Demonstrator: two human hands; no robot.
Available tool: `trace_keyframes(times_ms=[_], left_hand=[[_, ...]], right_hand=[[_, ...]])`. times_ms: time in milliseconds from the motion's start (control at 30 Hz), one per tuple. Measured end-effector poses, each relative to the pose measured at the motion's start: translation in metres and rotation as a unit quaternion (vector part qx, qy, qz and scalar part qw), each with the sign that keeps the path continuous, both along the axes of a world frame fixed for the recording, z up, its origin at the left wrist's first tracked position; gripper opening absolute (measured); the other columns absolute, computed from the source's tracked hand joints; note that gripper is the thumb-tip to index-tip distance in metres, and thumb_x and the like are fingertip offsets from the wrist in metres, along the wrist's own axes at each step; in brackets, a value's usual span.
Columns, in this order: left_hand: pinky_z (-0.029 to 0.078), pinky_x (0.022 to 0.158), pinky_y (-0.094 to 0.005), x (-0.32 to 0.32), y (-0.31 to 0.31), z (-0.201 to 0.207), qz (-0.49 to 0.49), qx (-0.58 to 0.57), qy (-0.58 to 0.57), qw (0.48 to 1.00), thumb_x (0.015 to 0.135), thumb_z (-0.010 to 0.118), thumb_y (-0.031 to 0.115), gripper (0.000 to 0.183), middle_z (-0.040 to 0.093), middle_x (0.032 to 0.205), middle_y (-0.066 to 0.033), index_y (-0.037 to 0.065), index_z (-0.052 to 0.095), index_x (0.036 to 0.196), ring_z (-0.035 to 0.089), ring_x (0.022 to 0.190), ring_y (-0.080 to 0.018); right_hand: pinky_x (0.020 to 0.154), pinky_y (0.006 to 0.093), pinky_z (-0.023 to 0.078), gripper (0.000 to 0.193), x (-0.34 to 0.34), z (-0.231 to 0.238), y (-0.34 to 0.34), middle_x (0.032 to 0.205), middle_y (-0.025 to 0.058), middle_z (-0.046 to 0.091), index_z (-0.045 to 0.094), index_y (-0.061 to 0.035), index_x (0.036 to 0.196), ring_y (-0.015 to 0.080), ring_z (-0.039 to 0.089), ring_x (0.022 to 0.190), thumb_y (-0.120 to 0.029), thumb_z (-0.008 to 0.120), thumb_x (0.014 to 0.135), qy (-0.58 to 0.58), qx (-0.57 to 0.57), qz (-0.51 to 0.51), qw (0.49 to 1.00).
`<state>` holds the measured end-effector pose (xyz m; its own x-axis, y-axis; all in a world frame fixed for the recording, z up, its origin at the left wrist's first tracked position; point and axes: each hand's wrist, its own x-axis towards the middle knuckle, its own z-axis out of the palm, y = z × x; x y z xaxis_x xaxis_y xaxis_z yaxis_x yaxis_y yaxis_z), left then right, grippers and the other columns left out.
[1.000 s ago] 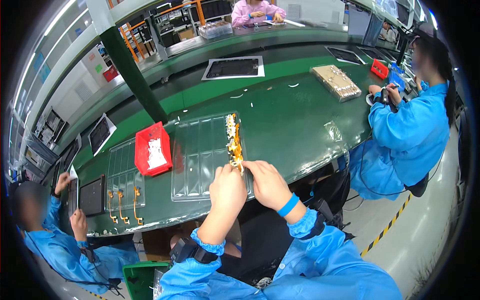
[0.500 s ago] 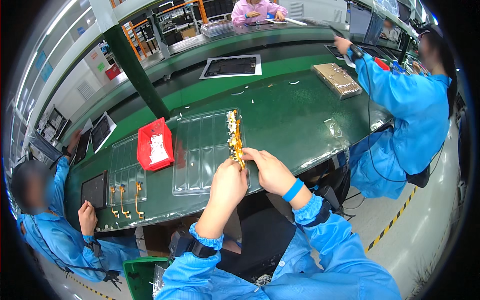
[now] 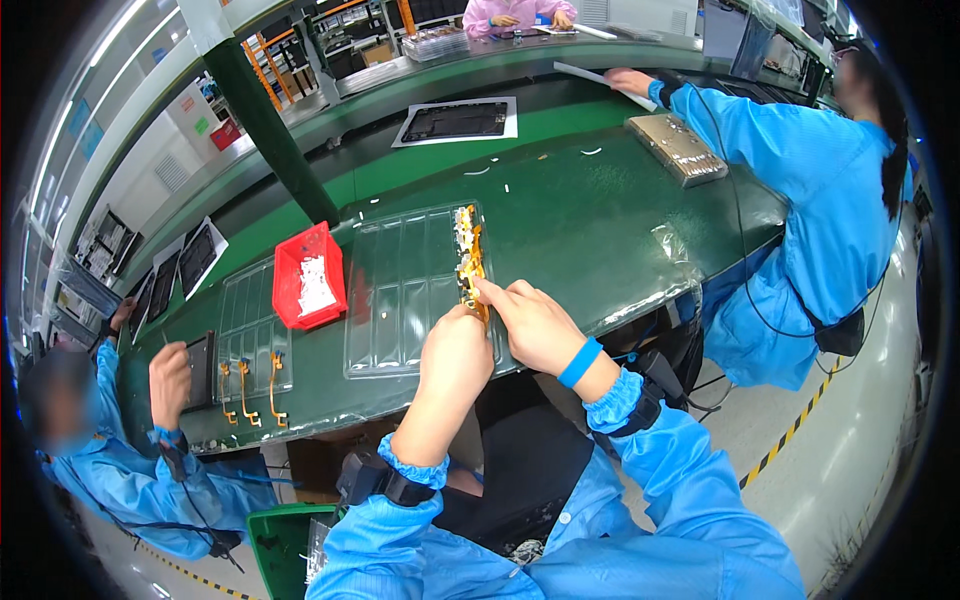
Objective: Assembling small plastic and electronic components at a factory workstation.
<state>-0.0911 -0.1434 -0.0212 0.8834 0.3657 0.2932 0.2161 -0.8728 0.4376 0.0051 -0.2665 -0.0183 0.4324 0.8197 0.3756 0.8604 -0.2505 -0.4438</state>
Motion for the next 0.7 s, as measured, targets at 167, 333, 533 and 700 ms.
trace_keyframes(times_ms=[167,333,533,700], left_hand=[[0.055,0.073,-0.0449,0.001,-0.015,0.004,0.024,0.042,-0.018,0.999,0.077,0.061,0.002,0.009,0.066,0.085,-0.0176,-0.004,0.068,0.075,0.067,0.075,-0.0367],[0.055,0.068,-0.0438,-0.002,-0.019,0.002,0.071,0.027,-0.066,0.995,0.078,0.062,0.003,0.008,0.066,0.082,-0.0162,-0.002,0.068,0.078,0.066,0.072,-0.0369],[0.055,0.067,-0.0352,-0.004,-0.021,0.008,0.135,-0.133,-0.128,0.974,0.084,0.064,0.007,0.012,0.071,0.079,-0.0163,-0.003,0.066,0.077,0.072,0.074,-0.0272],[0.055,0.068,-0.0359,-0.005,-0.016,0.009,0.159,-0.250,-0.167,0.940,0.093,0.059,0.015,0.017,0.073,0.080,-0.0155,0.000,0.063,0.087,0.073,0.076,-0.0269]], right_hand=[[0.079,0.0407,0.049,0.058,0.003,-0.012,0.002,0.093,0.0119,0.063,0.047,-0.0026,0.137,0.0300,0.057,0.090,0.000,0.058,0.079,-0.040,0.033,-0.005,0.999],[0.078,0.0396,0.049,0.059,0.001,-0.013,0.005,0.092,0.0101,0.064,0.048,-0.0024,0.137,0.0281,0.057,0.091,-0.003,0.061,0.079,-0.041,0.040,-0.010,0.998],[0.078,0.0388,0.049,0.058,0.006,-0.027,0.007,0.091,0.0102,0.063,0.050,-0.0032,0.135,0.0273,0.057,0.090,-0.001,0.060,0.078,-0.020,0.062,-0.026,0.998],[0.076,0.0374,0.048,0.055,0.004,-0.023,0.010,0.091,0.0079,0.065,0.053,-0.0044,0.134,0.0257,0.056,0.089,-0.002,0.059,0.079,-0.052,0.059,-0.015,0.997]])
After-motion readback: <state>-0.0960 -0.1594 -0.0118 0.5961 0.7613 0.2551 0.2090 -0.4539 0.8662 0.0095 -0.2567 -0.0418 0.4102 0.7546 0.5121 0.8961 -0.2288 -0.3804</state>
